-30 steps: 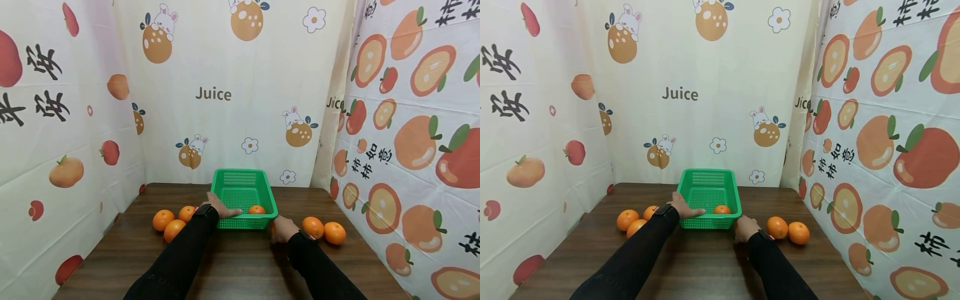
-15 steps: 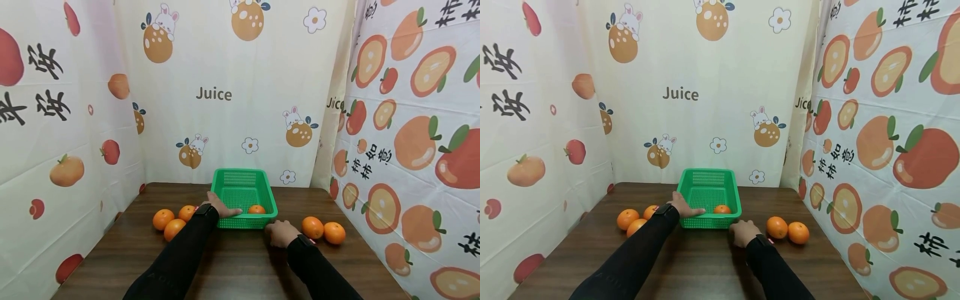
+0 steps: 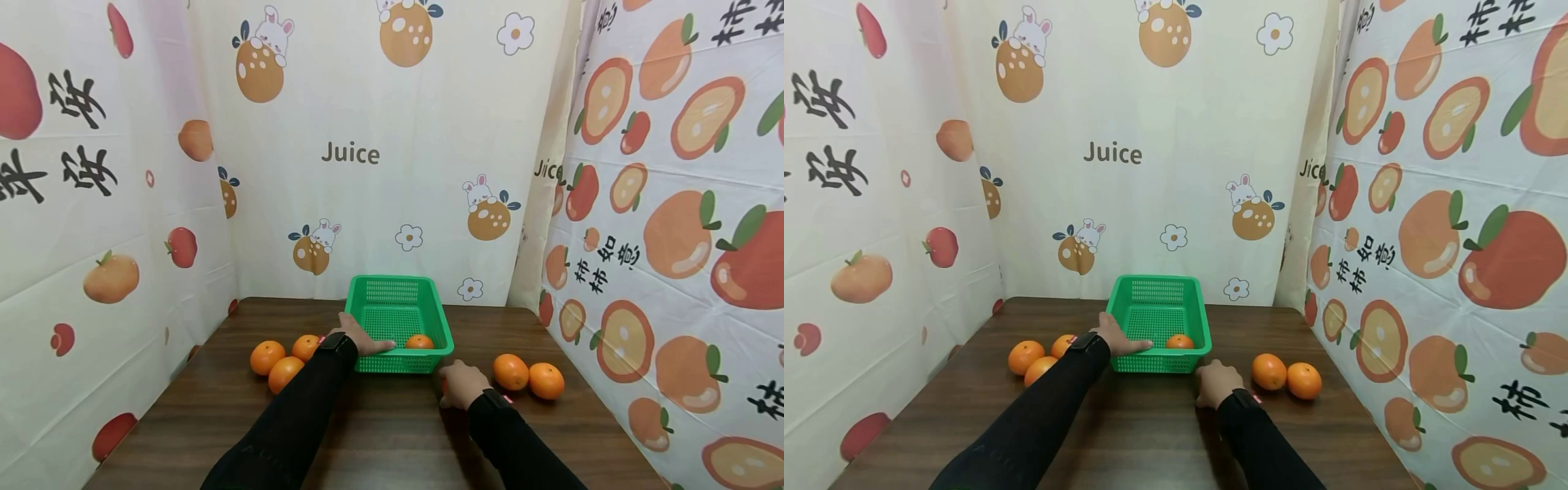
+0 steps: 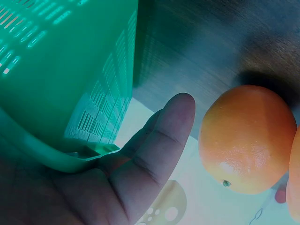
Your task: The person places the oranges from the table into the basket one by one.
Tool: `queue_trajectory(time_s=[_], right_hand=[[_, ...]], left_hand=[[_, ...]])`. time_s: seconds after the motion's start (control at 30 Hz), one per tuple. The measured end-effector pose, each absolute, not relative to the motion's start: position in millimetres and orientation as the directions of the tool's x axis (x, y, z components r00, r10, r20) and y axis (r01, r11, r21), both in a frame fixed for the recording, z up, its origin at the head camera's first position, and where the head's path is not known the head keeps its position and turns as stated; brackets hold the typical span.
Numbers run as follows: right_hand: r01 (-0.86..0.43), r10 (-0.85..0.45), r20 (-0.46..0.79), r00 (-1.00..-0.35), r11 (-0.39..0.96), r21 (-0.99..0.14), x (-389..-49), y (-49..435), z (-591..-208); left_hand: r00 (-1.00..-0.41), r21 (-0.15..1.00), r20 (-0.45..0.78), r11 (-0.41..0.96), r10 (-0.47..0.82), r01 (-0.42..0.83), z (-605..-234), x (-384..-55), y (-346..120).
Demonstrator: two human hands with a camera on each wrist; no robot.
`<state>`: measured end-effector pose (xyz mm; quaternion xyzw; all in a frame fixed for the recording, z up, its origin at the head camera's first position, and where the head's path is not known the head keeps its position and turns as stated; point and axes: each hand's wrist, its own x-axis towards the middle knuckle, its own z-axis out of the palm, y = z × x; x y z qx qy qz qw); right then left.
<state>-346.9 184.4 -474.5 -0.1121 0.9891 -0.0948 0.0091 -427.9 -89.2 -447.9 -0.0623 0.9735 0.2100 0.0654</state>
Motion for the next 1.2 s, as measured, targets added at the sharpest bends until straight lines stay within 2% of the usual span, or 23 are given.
queue_trajectory(time_s=[0.23,0.63,0.97,1.2], right_hand=[[-0.188,-0.197,-0.028,-0.98,0.964,-0.187,-348.5,184.6,-474.4],[-0.186,-0.192,-0.008,-0.981,0.96,-0.207,-345.4,185.4,-476.3],[-0.178,-0.18,0.009,-0.984,0.959,-0.222,-332.1,183.2,-478.4],[-0.196,-0.2,0.004,-0.98,0.954,-0.227,-329.4,183.4,-478.6]], left_hand=[[-0.983,0.406,-0.158,0.901,-0.097,-0.154,-447.4,-428.0,-88.8],[-0.983,0.39,-0.162,0.909,-0.089,-0.147,-440.4,-422.8,-88.7],[-0.979,0.456,-0.17,0.871,-0.116,-0.183,-451.1,-434.1,-90.0],[-0.981,0.455,-0.161,0.874,-0.11,-0.173,-454.2,-433.0,-91.3]])
